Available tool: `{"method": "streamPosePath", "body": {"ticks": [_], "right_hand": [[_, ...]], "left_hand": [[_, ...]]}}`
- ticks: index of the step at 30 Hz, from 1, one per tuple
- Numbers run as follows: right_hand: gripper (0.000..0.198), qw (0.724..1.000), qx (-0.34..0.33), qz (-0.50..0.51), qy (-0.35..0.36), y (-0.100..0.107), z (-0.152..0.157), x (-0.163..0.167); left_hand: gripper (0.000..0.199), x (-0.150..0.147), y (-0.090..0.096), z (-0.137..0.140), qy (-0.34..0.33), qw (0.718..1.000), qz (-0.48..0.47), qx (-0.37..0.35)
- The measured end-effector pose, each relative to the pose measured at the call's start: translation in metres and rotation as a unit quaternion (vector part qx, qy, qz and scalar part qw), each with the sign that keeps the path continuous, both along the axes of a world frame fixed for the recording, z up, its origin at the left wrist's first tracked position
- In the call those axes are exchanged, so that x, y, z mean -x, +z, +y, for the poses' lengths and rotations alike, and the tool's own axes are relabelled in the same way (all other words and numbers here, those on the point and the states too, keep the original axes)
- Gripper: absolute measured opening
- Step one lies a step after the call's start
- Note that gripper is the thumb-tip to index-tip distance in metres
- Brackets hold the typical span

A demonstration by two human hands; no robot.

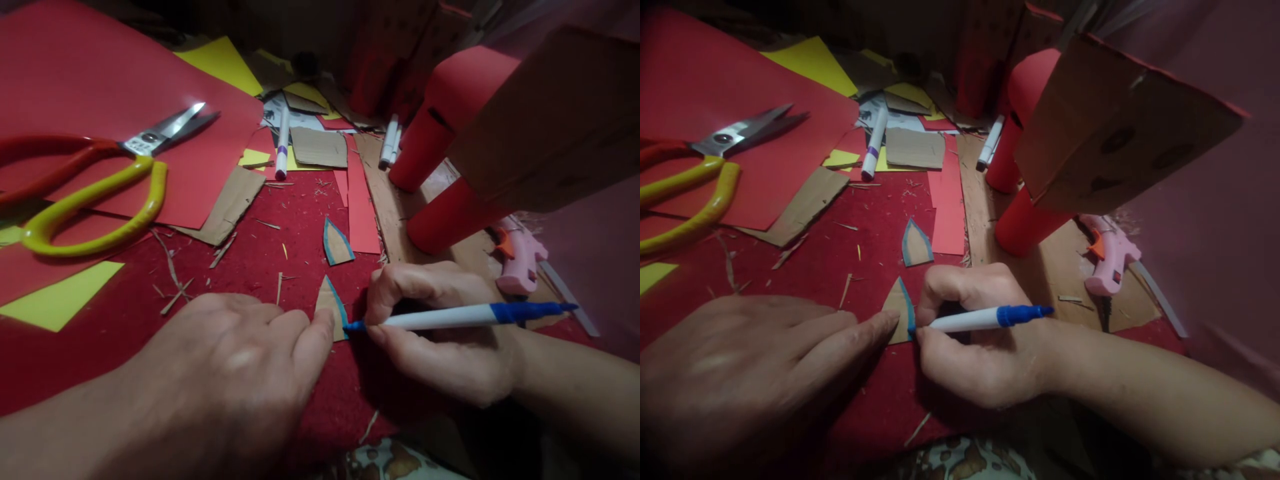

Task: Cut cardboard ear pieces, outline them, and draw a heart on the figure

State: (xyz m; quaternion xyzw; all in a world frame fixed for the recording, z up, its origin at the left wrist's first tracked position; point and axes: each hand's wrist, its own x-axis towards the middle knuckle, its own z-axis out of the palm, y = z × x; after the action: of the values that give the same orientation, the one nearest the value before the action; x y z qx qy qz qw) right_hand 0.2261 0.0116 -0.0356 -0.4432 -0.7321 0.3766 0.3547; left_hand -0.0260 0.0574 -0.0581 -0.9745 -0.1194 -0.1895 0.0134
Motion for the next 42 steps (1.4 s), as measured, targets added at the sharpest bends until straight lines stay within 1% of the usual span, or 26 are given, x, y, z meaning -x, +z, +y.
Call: {"method": "streamPosePath", "body": {"ticks": [3, 7, 9, 11, 15, 17, 20, 24, 27, 31, 34, 37, 42], "right_hand": [[0.021, 1.000, 0.010, -0.019, 0.004, 0.001, -0.001, -0.001], [0.020, 1.000, 0.003, -0.025, 0.019, 0.001, -0.003, -0.002], [0.020, 1.000, 0.008, -0.020, 0.008, 0.001, -0.003, -0.002], [0.021, 1.000, 0.016, -0.019, 0.000, 0.001, -0.003, -0.002], [0.021, 0.999, 0.023, -0.031, 0.017, 0.001, -0.002, -0.003], [0.021, 1.000, 0.020, -0.019, 0.003, 0.001, -0.001, -0.003], [0.020, 1.000, 0.014, -0.001, -0.022, 0.003, -0.001, -0.001], [0.020, 0.996, 0.031, -0.023, -0.075, 0.008, 0.001, 0.004], [0.019, 0.994, 0.029, -0.028, -0.105, 0.012, 0.002, 0.008], [0.016, 0.992, 0.040, -0.036, -0.114, 0.014, 0.002, 0.010], [0.016, 0.991, 0.049, -0.031, -0.125, 0.016, 0.003, 0.011], [0.017, 0.987, 0.080, 0.010, -0.137, 0.015, 0.005, 0.012], [0.020, 0.964, 0.190, 0.109, -0.153, 0.015, 0.010, 0.012]], "left_hand": [[0.030, 0.000, 0.000, 0.000, 0.001, 1.000, -0.007, -0.004], [0.035, -0.003, -0.010, -0.003, 0.027, 0.998, -0.058, -0.021], [0.035, -0.003, -0.012, -0.004, 0.031, 0.997, -0.058, -0.027], [0.033, -0.002, -0.009, -0.004, 0.025, 0.999, -0.039, -0.019], [0.029, 0.000, 0.002, 0.000, 0.004, 1.000, -0.008, -0.001], [0.029, 0.000, 0.005, 0.001, -0.003, 1.000, -0.001, -0.007], [0.030, 0.000, 0.005, 0.002, -0.007, 1.000, 0.003, -0.009], [0.032, 0.001, 0.002, -0.001, 0.001, 1.000, 0.003, 0.001], [0.031, 0.001, 0.001, -0.002, 0.004, 1.000, -0.003, -0.001], [0.030, 0.000, 0.001, -0.001, 0.001, 1.000, 0.001, -0.010], [0.031, 0.000, 0.002, 0.000, -0.002, 1.000, -0.002, 0.008], [0.030, 0.000, 0.006, -0.001, -0.005, 1.000, -0.005, 0.000], [0.037, -0.002, 0.006, -0.009, 0.003, 0.997, -0.028, -0.073]]}}
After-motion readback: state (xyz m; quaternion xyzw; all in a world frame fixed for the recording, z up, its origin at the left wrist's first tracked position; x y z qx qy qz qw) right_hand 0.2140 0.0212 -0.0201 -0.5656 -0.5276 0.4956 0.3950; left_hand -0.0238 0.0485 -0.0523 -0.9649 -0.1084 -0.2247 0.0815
